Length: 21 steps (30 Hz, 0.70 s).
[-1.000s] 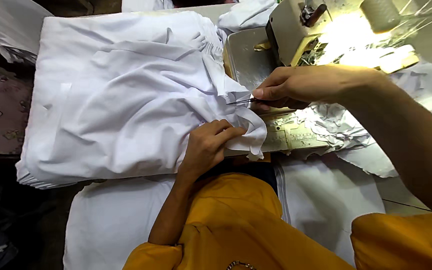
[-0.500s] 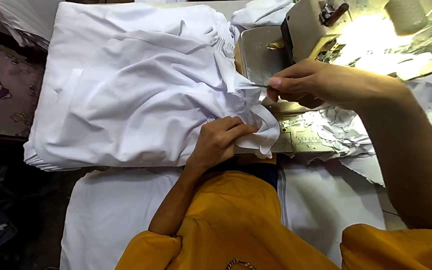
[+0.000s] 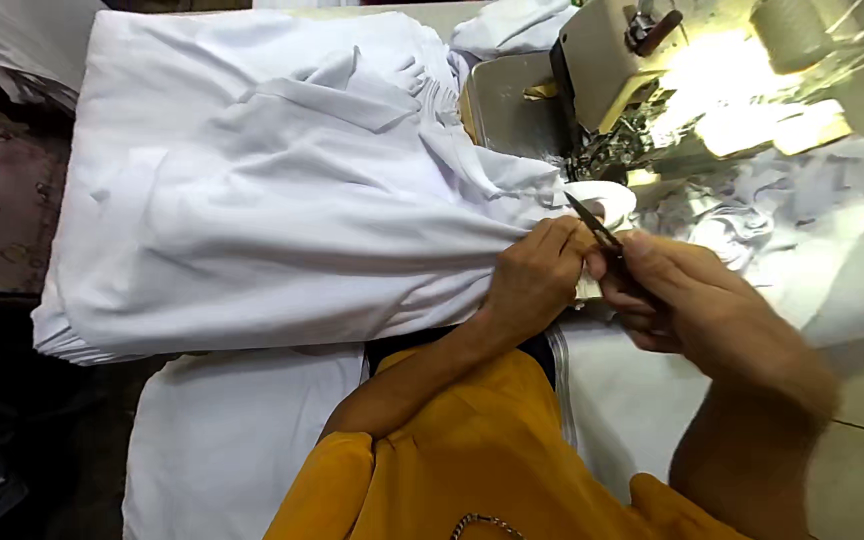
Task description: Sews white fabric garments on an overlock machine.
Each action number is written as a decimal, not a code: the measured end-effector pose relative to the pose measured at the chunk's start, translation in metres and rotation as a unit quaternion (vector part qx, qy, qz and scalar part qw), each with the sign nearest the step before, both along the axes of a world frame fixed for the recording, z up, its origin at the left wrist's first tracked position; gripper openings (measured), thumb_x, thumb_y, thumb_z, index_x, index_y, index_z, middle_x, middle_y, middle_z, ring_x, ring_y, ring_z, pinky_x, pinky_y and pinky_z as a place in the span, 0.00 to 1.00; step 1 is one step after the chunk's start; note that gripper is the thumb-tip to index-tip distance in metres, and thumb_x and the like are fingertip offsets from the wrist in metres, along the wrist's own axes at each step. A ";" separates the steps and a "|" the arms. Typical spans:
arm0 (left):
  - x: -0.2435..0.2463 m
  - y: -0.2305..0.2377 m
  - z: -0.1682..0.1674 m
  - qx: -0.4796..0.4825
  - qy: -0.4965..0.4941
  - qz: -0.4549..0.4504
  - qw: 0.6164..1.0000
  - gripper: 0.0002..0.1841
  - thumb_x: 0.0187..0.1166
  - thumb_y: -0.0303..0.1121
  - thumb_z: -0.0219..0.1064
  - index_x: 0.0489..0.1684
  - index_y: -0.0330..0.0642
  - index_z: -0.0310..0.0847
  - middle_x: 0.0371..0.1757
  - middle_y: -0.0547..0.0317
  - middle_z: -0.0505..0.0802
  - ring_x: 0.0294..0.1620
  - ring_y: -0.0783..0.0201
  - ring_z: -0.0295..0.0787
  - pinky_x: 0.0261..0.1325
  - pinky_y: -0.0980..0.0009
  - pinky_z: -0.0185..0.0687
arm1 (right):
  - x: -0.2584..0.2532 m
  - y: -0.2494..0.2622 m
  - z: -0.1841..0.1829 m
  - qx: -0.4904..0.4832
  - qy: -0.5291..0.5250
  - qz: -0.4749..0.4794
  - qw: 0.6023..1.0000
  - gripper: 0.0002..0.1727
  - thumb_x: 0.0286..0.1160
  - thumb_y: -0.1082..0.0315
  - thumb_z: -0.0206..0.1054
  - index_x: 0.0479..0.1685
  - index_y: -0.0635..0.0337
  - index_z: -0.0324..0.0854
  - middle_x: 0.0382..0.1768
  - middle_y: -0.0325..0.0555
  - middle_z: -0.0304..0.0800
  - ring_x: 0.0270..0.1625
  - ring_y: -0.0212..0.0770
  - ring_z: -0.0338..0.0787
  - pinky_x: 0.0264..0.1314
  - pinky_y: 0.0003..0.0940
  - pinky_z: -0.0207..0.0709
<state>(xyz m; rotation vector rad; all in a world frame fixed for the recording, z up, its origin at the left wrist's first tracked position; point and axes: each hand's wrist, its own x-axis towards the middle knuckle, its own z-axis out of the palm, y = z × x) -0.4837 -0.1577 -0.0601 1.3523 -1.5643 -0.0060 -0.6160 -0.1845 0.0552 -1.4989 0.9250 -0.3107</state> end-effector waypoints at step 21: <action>0.085 0.113 -0.075 0.147 -0.121 -0.094 0.977 0.18 0.84 0.28 0.59 0.68 0.47 0.88 0.71 0.48 0.89 0.80 0.50 0.78 0.81 0.56 0.75 | 0.049 0.059 -0.117 0.155 -0.314 -0.134 0.927 0.23 0.96 0.49 0.36 0.39 0.51 0.70 0.16 0.29 0.63 0.11 0.23 0.60 0.14 0.16 0.63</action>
